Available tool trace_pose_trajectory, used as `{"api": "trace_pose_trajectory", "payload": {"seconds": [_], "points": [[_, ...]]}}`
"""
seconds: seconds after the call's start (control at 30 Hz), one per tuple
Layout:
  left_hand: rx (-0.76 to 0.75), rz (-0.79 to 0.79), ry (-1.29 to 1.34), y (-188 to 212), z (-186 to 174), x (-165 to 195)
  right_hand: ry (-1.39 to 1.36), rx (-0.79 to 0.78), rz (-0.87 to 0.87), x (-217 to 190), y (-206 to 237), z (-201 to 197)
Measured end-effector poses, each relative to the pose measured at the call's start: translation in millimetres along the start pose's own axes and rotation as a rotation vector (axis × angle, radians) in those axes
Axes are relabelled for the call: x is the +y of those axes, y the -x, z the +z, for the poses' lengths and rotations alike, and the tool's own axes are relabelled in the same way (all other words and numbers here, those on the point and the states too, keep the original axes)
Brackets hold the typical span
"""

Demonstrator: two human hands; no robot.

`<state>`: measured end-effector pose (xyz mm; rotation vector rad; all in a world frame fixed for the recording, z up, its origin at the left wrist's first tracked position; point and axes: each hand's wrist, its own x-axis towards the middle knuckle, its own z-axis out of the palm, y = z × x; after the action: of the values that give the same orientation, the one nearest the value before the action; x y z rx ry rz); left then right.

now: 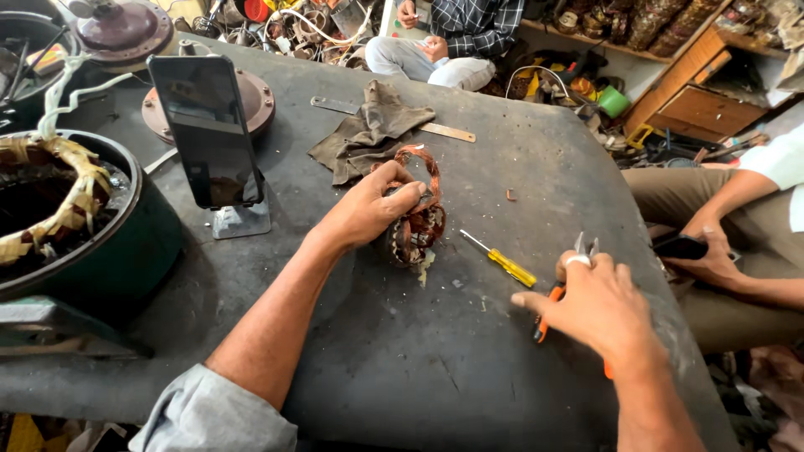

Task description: The person uses a screwdriver and pliers to pry and separate copper windings from a cylindrical electrical component on a workbench. They repeatedly reposition the component and apply leverage to loosen the windings while two other people sit nearby.

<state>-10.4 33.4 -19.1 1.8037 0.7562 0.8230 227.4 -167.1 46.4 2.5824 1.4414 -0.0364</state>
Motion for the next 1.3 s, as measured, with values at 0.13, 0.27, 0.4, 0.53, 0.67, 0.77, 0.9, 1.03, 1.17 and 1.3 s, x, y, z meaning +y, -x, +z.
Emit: {"api": "trace_pose_trajectory", "payload": {"seconds": [0.13, 0.27, 0.4, 0.53, 0.67, 0.77, 0.9, 1.03, 1.17, 1.3], "points": [[-0.014, 0.12, -0.028, 2, 1, 3, -0.053, 0.017, 0.033, 21, 1, 27], [-0.086, 0.121, -0.021, 5, -2, 11, -0.302, -0.172, 0.12, 63, -18, 53], [-0.15, 0.088, 0.011, 7, -2, 16, -1.198, -0.106, 0.04, 105, -17, 71], [-0.155, 0.116, 0.012, 7, -1, 17, -1.506, -0.3, -0.084, 108, 53, 85], [-0.124, 0.105, -0.008, 8, 0, 17, -2.154, -0.844, -0.21, 38, 111, 100], [-0.118, 0.109, -0.051, 9, -1, 20, -2.417, -1.164, -0.471, -17, 117, 94], [-0.101, 0.113, -0.072, 9, 0, 21, -2.527, -1.162, -0.371, -59, 111, 75], [-0.093, 0.087, -0.056, 7, 1, 17, -2.621, -1.082, -0.344, -76, 101, 65], [-0.072, 0.121, -0.089, 6, 1, 13, -2.624, -1.037, -0.25, -83, 101, 68], [-0.08, 0.132, -0.096, 7, 0, 14, -2.66, -0.991, -0.162, -89, 101, 75]]}}
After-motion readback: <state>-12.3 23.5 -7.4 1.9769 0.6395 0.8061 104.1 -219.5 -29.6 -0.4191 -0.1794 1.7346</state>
